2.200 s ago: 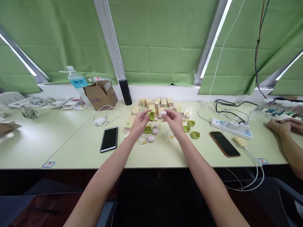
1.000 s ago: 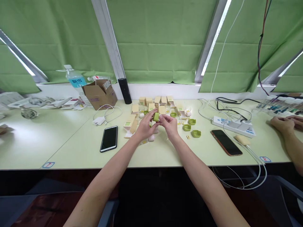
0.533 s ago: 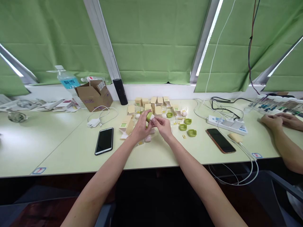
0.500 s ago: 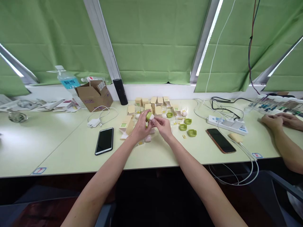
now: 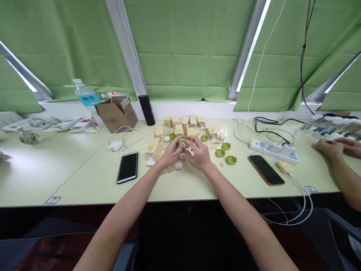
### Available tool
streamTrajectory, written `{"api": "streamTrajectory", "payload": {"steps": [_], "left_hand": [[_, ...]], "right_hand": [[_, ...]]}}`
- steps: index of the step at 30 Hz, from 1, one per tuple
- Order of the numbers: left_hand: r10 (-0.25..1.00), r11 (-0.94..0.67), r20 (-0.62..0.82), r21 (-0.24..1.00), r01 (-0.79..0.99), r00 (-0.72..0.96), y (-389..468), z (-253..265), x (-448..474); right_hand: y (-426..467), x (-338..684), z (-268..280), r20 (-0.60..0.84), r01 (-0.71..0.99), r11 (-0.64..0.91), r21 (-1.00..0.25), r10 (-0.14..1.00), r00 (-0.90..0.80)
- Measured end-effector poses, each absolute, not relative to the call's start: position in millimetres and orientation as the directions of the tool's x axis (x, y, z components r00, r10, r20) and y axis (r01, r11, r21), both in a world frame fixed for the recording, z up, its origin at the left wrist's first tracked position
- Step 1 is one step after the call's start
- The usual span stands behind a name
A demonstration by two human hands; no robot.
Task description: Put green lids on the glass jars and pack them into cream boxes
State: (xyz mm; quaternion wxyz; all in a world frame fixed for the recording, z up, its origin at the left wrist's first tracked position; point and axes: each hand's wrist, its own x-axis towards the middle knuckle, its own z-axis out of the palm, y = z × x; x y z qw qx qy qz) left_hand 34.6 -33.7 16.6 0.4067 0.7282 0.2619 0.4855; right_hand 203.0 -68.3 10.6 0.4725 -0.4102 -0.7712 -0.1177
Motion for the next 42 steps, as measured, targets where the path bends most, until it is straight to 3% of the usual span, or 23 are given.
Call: {"api": "streamTrajectory", "payload": {"steps": [7,19,25,31,42], "left_hand": [[0.765,-0.558,0.523,0.83,-0.019,0.376,-34,15,39],[0.756,-0.596,0.558,0.803,0.006,0.341,-41,17,42],[0.746,-0.492,0.508,0.856,-0.157,0.431,-42,17,42],[0.807,-0.384,0.417,0.908,-0.167,0.419,-35,13,39],[0.807,-0.14,0.282,0.945,-0.296,0.518,-34,11,37]], "right_hand": [[-64,203,3,0.865,0.714,0.682,-0.159,0.445,-0.231],[-60,200,-7,0.868,0.748,0.65,-0.138,0.442,-0.224],[-63,198,-5,0.887,0.752,0.647,-0.123,0.411,-0.209],[-67,195,-4,0.88,0.716,0.676,-0.174,0.433,-0.194],[-66,195,-8,0.914,0.664,0.732,-0.152,0.36,-0.188]]}}
